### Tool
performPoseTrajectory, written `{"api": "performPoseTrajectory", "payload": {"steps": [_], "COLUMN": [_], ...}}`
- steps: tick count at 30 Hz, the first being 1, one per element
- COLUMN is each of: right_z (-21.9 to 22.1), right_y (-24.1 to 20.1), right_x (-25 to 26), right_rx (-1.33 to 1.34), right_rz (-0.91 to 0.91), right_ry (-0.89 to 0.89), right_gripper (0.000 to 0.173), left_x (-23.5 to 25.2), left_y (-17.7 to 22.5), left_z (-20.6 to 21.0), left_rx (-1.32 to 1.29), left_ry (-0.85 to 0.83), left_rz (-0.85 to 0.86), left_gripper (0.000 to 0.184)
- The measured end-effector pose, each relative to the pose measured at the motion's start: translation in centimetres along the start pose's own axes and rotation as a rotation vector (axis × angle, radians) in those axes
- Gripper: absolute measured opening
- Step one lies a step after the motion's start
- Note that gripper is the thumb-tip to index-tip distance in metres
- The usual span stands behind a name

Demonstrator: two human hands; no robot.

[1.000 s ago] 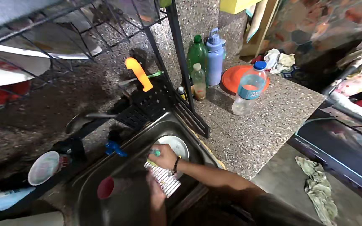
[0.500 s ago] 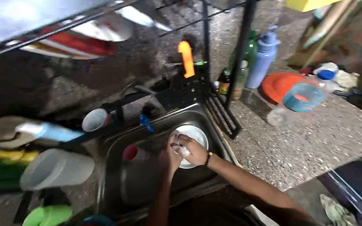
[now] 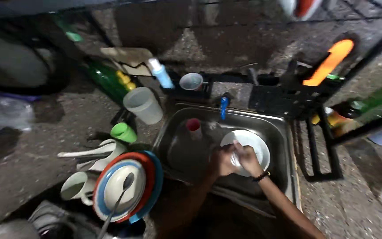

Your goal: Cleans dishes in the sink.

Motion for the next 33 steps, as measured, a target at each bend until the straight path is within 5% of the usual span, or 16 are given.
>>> {"api": "performPoseTrajectory", "payload": {"steps": [5, 9, 12, 16, 21, 23, 27, 31, 33], "right_z": [-3.1, -6.6, -6.9, -5.0, -3.1, -2.4, -1.9, -1.4, -1.1], "right_y": [3.2, 6.4, 7.8, 9.3, 9.9, 10.0, 10.7, 10.5, 10.4], "right_x": [-0.6, -0.7, -1.0, 0.2, 0.9, 0.8, 0.9, 0.6, 0.6], "right_rx": [0.307, 0.328, 0.133, -0.026, -0.528, -0.722, -0.797, -0.761, -0.748], "right_rz": [0.135, 0.276, 0.432, 0.483, 0.439, 0.491, 0.510, 0.513, 0.519], "right_ry": [0.428, 0.538, 0.420, 0.177, -0.071, -0.182, -0.292, -0.376, -0.395], "right_gripper": [0.048, 0.048, 0.057, 0.049, 0.097, 0.093, 0.075, 0.065, 0.062], "left_x": [-1.0, -3.3, -5.5, -6.9, -6.0, -5.9, -6.5, -9.9, -12.4], "left_y": [-1.6, -5.9, -9.5, -12.2, -14.0, -14.2, -12.7, -12.4, -14.6], "left_z": [0.3, -3.9, -7.2, -9.1, -9.7, -10.3, -13.7, -23.8, -28.4], "left_rx": [-0.220, -0.301, -0.276, -0.180, -0.144, -0.081, -0.009, 0.174, 0.226], "left_ry": [-0.001, 0.210, 0.380, 0.303, 0.350, 0.337, 0.166, 0.255, 0.339], "left_rz": [0.041, -0.203, -0.471, -0.812, -0.840, -0.860, -0.846, -1.037, -1.182], "left_gripper": [0.101, 0.091, 0.090, 0.088, 0.086, 0.084, 0.108, 0.057, 0.049]}}
Point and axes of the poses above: each hand's wrist, its own x-axis towards the middle knuckle, its own z-axis out of the palm, y = z × x, the point moved 8 cm from there along x, towards the middle knuckle, and after that the axes turned 8 degrees about -y, right-handed, at the moved point
